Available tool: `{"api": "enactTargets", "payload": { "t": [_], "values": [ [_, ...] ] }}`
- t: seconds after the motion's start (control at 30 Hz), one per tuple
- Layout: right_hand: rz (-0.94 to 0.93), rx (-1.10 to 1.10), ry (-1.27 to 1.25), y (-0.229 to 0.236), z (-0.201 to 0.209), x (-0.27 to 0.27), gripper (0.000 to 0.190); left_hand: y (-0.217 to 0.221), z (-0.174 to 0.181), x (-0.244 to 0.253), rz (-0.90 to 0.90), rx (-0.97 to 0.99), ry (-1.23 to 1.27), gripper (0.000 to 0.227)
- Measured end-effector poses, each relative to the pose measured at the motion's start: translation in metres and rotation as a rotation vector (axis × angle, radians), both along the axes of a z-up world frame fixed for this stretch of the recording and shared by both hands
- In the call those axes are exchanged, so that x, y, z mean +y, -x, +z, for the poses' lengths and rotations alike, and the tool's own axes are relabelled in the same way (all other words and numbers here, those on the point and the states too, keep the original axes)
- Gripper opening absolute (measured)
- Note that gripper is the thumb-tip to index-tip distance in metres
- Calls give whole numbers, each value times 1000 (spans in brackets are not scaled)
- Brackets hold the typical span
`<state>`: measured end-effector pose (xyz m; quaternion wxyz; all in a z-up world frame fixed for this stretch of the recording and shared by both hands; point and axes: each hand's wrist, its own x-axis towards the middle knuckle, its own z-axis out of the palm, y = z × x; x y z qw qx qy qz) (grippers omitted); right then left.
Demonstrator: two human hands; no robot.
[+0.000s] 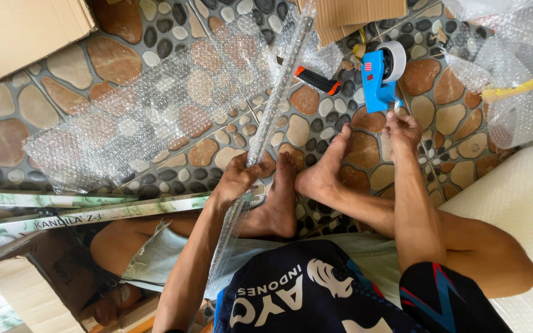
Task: The person sits on the floor and wraps long, thin items in bubble wrap. They use a utility knife to cut the bubble wrap and a tape dispenser to secure the wrapping. The person handles multiple items one by one, wrapping them individually.
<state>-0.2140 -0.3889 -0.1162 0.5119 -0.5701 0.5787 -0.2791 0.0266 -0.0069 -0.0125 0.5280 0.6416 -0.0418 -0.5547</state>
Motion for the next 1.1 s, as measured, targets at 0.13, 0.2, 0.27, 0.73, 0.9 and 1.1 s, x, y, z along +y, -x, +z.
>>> {"api": "enactTargets", "payload": {
  "t": [0.13, 0.2, 0.27, 0.73, 0.9, 1.1],
  "values": [
    [287, 715, 233, 7, -4, -3, 29, 7, -13, 1, -24, -28, 17, 21],
    [453, 812, 162, -17, 22, 36, 41, 4, -7, -4, -39, -62, 8, 23],
    [315, 155, -86, -73, 80, 105, 34, -2, 0, -8, -64, -138, 19, 19],
    [568, 38, 201, -108, 14, 118, 34, 12, -8, 2, 218, 443, 280, 19],
    [181, 389, 823, -45, 41, -2, 25, -12, -12, -49, 421, 438, 334, 30],
    [395, 235, 335, -36, 8, -39, 14, -13, -52, -60, 442, 393, 237, 26]
  ]
}}
